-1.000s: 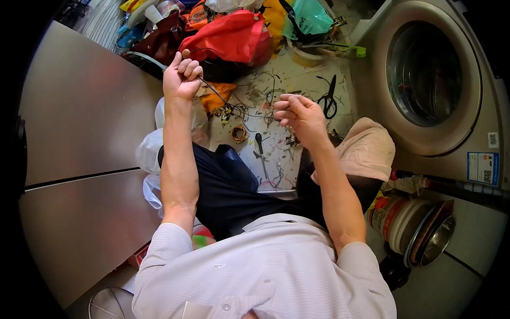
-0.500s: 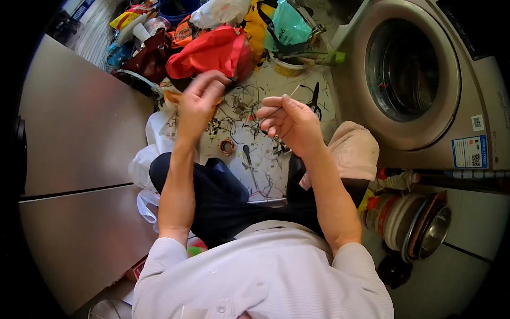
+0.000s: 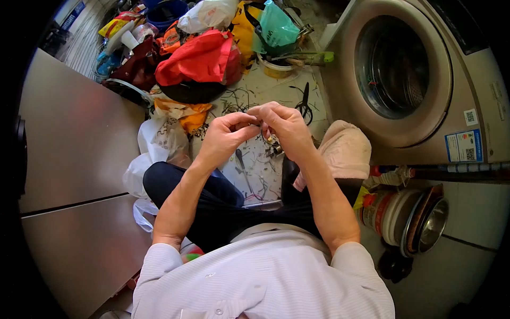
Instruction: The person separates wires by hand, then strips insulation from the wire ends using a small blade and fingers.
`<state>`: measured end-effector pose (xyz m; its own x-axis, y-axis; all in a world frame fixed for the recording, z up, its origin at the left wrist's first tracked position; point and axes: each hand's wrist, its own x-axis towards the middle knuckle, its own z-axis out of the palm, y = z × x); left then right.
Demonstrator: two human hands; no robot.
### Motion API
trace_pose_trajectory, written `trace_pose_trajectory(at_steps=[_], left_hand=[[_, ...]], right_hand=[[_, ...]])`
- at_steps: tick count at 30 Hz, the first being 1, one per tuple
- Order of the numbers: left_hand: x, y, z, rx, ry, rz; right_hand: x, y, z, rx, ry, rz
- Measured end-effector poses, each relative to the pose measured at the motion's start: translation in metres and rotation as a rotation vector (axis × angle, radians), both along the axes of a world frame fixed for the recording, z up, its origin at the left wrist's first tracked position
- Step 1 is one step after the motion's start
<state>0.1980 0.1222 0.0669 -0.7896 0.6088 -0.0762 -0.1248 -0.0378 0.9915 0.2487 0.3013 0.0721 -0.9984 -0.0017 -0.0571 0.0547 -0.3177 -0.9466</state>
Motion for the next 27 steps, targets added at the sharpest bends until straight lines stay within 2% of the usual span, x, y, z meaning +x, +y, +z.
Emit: trace_pose_trajectory(at_steps=[1,2,4,5,7,11,13,17,19,20,21,23,24,25,27], left_hand=[[0.000,0.002,-0.003,-0.013,0.148,0.066],[0.000,0.002,-0.005,-0.015,0.147,0.068],[0.001,0.003,-0.004,-0.067,0.321,0.076],[0.004,0.004,-0.002,-0.067,0.320,0.075],[0.012,0.006,0.003,-0.181,0.273,0.252],[0.010,0.011,0.002,-0.190,0.312,0.314],[0.007,0.012,-0.007,-0.005,0.438,0.318],[0.005,0.010,-0.013,0.078,0.342,0.262],[0.004,0.004,-0.012,0.042,0.120,0.153],[0.003,0.002,-0.012,0.041,0.120,0.153],[0.003,0.002,-0.011,0.026,0.048,0.147],[0.001,0.000,-0.012,0.011,-0.027,0.140],[0.000,0.000,-0.013,-0.017,-0.025,0.139],[-0.001,0.001,-0.014,-0.044,-0.021,0.137],[0.000,0.002,-0.011,-0.073,0.015,0.116]], right_hand=[[-0.001,-0.001,-0.001,-0.001,-0.001,0.004],[-0.001,-0.001,-0.001,0.017,-0.008,0.016],[-0.001,-0.001,-0.003,0.034,-0.013,0.025],[-0.002,-0.001,-0.004,0.058,0.004,0.048],[-0.002,-0.003,-0.004,0.083,0.019,0.072],[-0.001,-0.016,-0.004,0.005,0.073,0.008],[-0.001,-0.019,-0.007,-0.020,0.054,-0.003],[0.000,-0.017,-0.012,-0.162,-0.037,0.029],[0.000,-0.004,-0.013,-0.125,-0.128,-0.131],[0.002,0.000,-0.012,0.042,-0.144,-0.193],[0.005,0.004,-0.009,0.041,-0.144,-0.194],[0.015,0.009,0.001,0.362,-0.091,-0.213],[0.018,0.007,0.002,0.548,0.063,-0.280],[0.018,0.005,0.006,0.547,0.059,-0.281],[0.016,0.002,0.018,0.836,0.543,-0.292]])
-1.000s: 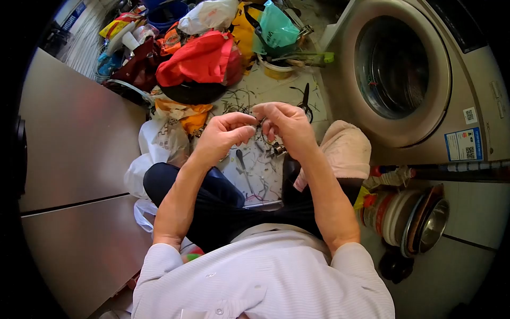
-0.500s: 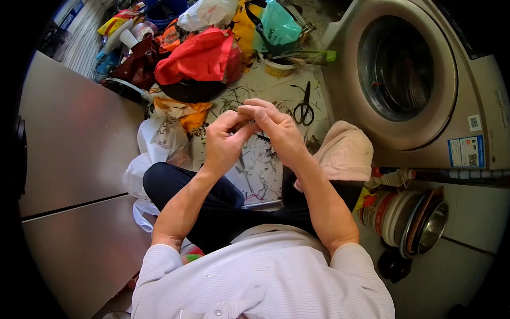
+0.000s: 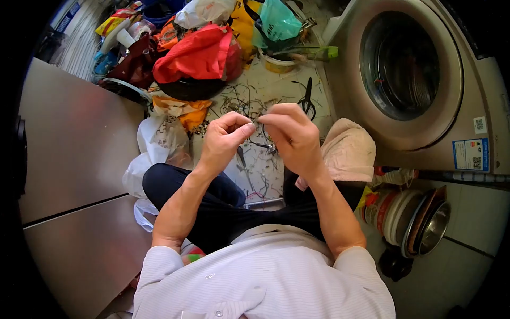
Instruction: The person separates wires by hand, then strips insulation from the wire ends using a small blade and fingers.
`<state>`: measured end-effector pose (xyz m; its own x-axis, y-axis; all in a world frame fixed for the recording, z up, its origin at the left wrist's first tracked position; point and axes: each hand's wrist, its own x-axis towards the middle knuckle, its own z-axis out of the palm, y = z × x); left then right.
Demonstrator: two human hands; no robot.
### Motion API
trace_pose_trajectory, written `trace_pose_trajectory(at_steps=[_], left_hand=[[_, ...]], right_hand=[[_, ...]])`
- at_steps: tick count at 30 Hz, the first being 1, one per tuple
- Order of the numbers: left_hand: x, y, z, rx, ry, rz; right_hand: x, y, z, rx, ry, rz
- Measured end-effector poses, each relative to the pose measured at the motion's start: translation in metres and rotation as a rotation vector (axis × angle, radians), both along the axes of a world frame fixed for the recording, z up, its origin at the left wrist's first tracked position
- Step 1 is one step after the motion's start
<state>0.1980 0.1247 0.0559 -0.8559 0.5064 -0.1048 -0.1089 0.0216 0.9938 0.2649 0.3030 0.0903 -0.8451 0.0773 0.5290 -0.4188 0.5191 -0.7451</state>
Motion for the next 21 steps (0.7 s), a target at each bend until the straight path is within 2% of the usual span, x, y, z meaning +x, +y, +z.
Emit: trace_pose_trajectory(at_steps=[2,4,6,8,12,15,19,21], left_hand=[[0.001,0.002,-0.001,-0.032,0.036,-0.022],[0.003,0.005,-0.006,-0.012,0.199,-0.077],[-0.001,0.003,-0.004,-0.045,0.186,-0.110],[-0.003,-0.001,0.005,-0.117,0.166,-0.157],[-0.004,0.000,0.003,-0.137,0.296,-0.169],[-0.002,0.000,0.007,-0.170,0.140,-0.207],[-0.006,-0.004,0.013,-0.171,0.136,-0.219],[-0.006,-0.006,0.014,-0.223,0.111,-0.177]], right_hand=[[-0.002,-0.004,0.004,0.062,-0.019,0.038],[-0.009,-0.002,0.002,0.271,0.028,0.090],[-0.009,0.007,-0.008,0.268,0.024,0.096],[-0.005,0.014,-0.013,0.267,-0.144,0.111],[-0.006,0.012,-0.013,0.243,-0.123,0.103],[-0.005,0.010,-0.017,0.173,-0.174,0.092],[-0.002,0.013,-0.023,0.173,-0.225,0.083],[0.000,0.013,-0.022,0.278,-0.181,0.086]])
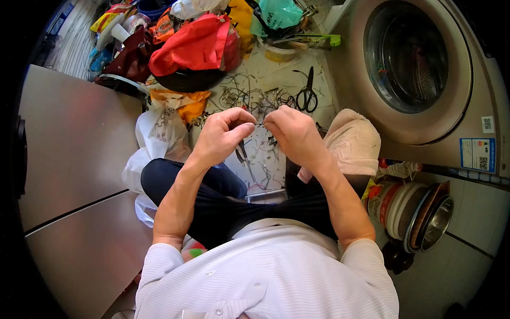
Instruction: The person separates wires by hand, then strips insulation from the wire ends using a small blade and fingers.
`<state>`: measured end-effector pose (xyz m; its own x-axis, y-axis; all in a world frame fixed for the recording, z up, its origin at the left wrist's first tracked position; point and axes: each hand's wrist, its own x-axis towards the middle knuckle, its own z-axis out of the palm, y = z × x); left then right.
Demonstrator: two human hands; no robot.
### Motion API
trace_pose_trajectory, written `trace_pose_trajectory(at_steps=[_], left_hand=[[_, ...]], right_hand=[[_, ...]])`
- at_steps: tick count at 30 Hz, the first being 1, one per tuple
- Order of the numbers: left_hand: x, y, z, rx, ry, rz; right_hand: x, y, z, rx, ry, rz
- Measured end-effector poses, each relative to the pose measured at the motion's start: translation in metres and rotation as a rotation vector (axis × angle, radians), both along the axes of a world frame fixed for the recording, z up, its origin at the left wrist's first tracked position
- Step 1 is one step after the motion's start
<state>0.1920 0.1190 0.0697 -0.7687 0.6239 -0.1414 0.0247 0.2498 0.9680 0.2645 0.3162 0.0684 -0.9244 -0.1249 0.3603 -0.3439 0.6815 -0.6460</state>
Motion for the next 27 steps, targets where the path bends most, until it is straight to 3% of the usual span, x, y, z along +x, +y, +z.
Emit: trace_pose_trajectory(at_steps=[6,10,12,13,15,19,22,27], left_hand=[[-0.004,-0.005,0.002,-0.142,0.092,-0.057],[-0.010,-0.012,0.002,-0.125,0.143,-0.110],[-0.013,-0.013,0.007,-0.064,0.003,-0.164],[-0.012,-0.013,0.006,-0.064,0.004,-0.163],[-0.010,-0.011,-0.001,0.071,-0.037,-0.139],[-0.002,-0.002,-0.011,0.152,0.163,-0.013],[0.002,0.002,-0.012,0.183,0.613,0.120],[0.008,0.003,-0.012,0.148,0.569,0.116]], right_hand=[[0.003,-0.001,-0.008,0.215,0.102,0.084],[0.010,-0.006,-0.002,0.035,0.004,0.151],[0.015,-0.007,0.000,-0.372,-0.409,0.134],[0.016,-0.008,-0.002,-0.372,-0.408,0.135],[0.018,-0.009,-0.010,-1.074,-0.715,0.136],[0.017,-0.020,-0.015,-1.278,-0.640,0.077],[0.015,-0.021,-0.015,-1.265,-0.615,0.071],[0.014,-0.025,-0.012,-1.073,-0.577,-0.049]])
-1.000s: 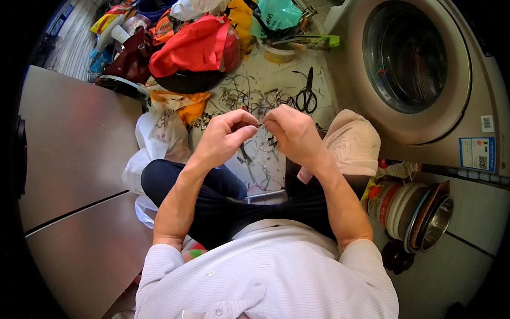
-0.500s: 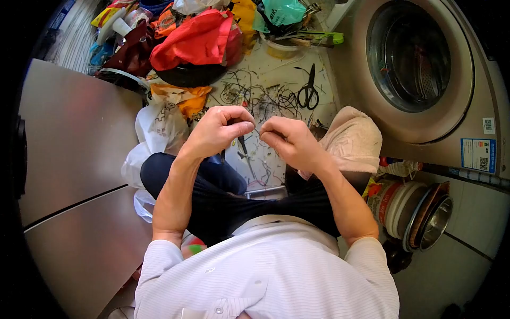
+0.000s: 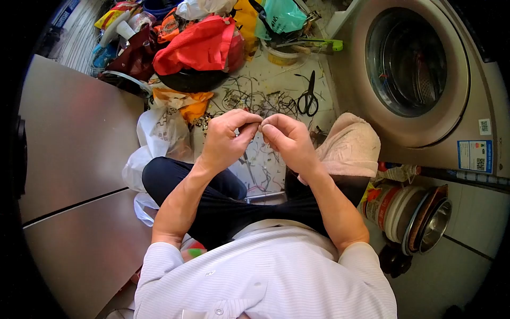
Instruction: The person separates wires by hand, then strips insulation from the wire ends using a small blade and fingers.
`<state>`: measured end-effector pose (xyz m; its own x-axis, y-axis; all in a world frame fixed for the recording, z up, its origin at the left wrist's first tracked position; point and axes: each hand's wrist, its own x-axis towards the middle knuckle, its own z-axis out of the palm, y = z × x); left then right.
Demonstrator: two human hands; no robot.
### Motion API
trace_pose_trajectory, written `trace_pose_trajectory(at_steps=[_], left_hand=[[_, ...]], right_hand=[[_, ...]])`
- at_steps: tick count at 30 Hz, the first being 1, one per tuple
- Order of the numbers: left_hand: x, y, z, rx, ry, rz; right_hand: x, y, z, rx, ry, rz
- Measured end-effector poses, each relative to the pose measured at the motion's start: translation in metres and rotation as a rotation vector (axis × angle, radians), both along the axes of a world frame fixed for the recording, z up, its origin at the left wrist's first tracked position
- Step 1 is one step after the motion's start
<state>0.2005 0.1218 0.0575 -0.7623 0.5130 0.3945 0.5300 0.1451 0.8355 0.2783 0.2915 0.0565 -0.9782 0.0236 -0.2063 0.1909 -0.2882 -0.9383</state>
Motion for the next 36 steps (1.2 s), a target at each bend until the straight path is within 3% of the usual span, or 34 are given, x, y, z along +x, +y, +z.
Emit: trace_pose_trajectory(at_steps=[2,4,5,7,11,14,16,20,26,28,29,31,36], left_hand=[[0.000,-0.001,-0.002,-0.003,0.006,-0.003],[0.001,-0.002,-0.005,-0.001,-0.019,-0.021],[0.000,-0.003,-0.006,-0.002,-0.020,-0.022],[-0.002,-0.006,-0.001,-0.053,-0.111,-0.071],[-0.002,-0.011,0.015,-0.148,-0.414,-0.110],[-0.002,-0.010,0.012,-0.225,-0.326,-0.074],[0.001,-0.005,0.002,-0.203,0.011,-0.004],[0.005,0.000,-0.008,-0.254,0.186,0.042],[0.004,0.001,-0.006,-0.151,-0.169,0.008],[0.004,0.002,-0.004,-0.138,-0.329,-0.008],[0.004,0.003,-0.003,-0.140,-0.329,-0.007],[0.003,0.004,-0.003,-0.084,-0.449,-0.008],[-0.017,-0.008,-0.011,0.139,-0.650,-0.012]], right_hand=[[-0.001,-0.001,0.002,0.092,-0.005,-0.003],[0.000,-0.006,0.004,0.478,0.169,-0.052],[-0.001,-0.005,0.004,0.477,0.167,-0.054],[-0.003,-0.004,0.004,0.739,0.399,-0.043],[-0.003,-0.005,0.006,0.809,0.436,-0.038],[-0.005,-0.006,0.006,0.864,0.494,-0.033],[-0.007,-0.005,0.003,0.945,0.519,-0.027],[-0.007,-0.004,0.000,0.953,0.507,0.002],[-0.003,0.000,-0.002,0.885,0.470,0.058],[0.000,0.000,0.001,0.611,0.159,0.075],[0.002,0.000,0.001,0.610,0.160,0.075],[0.004,-0.001,-0.001,0.346,0.071,0.014],[0.009,0.009,0.012,0.218,0.043,-0.083]])
